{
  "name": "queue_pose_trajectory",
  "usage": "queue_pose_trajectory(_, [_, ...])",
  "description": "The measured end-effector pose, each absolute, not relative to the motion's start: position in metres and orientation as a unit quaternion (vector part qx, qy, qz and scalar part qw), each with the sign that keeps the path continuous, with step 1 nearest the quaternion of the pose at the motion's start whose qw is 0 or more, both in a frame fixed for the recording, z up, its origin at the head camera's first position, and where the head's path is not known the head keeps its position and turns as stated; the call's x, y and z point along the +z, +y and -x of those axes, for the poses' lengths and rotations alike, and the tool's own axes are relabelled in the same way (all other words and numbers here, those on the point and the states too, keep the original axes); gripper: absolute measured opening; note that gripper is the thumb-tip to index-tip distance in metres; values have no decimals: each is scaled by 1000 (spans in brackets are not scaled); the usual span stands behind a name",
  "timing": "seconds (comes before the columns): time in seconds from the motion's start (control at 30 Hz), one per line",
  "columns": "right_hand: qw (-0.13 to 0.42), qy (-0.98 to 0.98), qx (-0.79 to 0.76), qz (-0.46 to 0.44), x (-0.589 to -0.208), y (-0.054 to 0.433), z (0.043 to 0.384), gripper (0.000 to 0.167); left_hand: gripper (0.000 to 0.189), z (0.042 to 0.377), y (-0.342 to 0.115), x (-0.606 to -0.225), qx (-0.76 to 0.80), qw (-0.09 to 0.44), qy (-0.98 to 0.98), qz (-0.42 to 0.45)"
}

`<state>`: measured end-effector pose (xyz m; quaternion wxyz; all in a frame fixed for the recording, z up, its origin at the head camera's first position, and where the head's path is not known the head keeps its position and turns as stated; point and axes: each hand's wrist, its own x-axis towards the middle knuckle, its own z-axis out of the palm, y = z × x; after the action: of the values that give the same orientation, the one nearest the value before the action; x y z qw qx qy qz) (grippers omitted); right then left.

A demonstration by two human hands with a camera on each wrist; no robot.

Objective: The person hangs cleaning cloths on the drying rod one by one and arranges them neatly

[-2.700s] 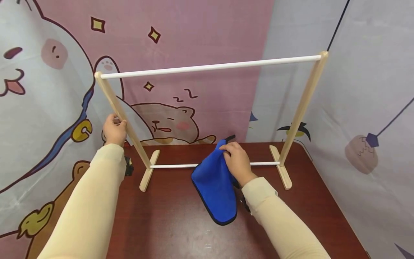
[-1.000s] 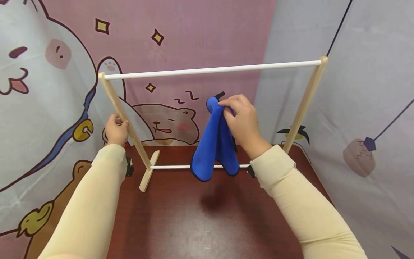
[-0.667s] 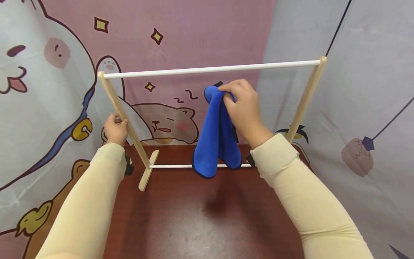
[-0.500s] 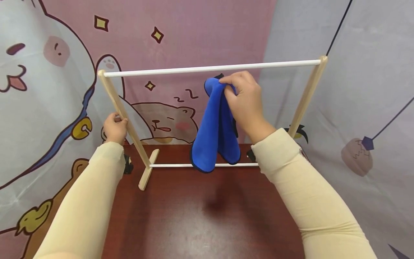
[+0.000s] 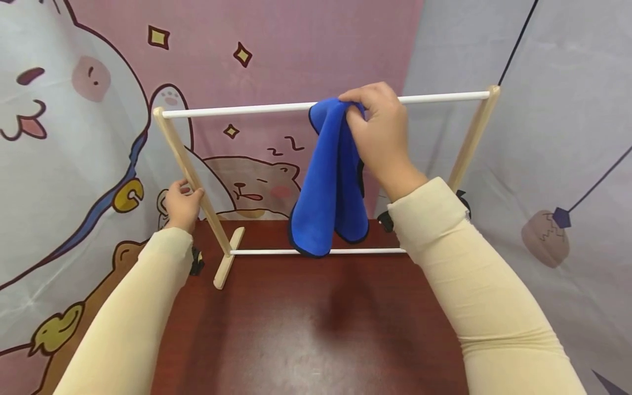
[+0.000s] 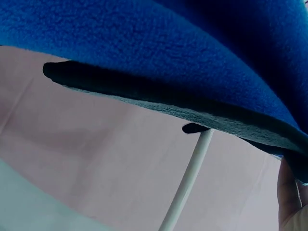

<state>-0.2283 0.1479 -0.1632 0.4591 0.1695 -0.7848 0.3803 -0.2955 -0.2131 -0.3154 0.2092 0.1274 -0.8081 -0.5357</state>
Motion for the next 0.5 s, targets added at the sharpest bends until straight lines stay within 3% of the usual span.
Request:
queue_pose_trajectory(0.23, [452, -789, 393, -140, -151, 149, 231, 26, 49, 281, -200, -339, -549, 253, -788, -114])
queue_pose_trajectory(0.5, [477, -772, 396, -143, -141, 150, 239, 24, 44, 254, -165, -341, -609, 201, -767, -6])
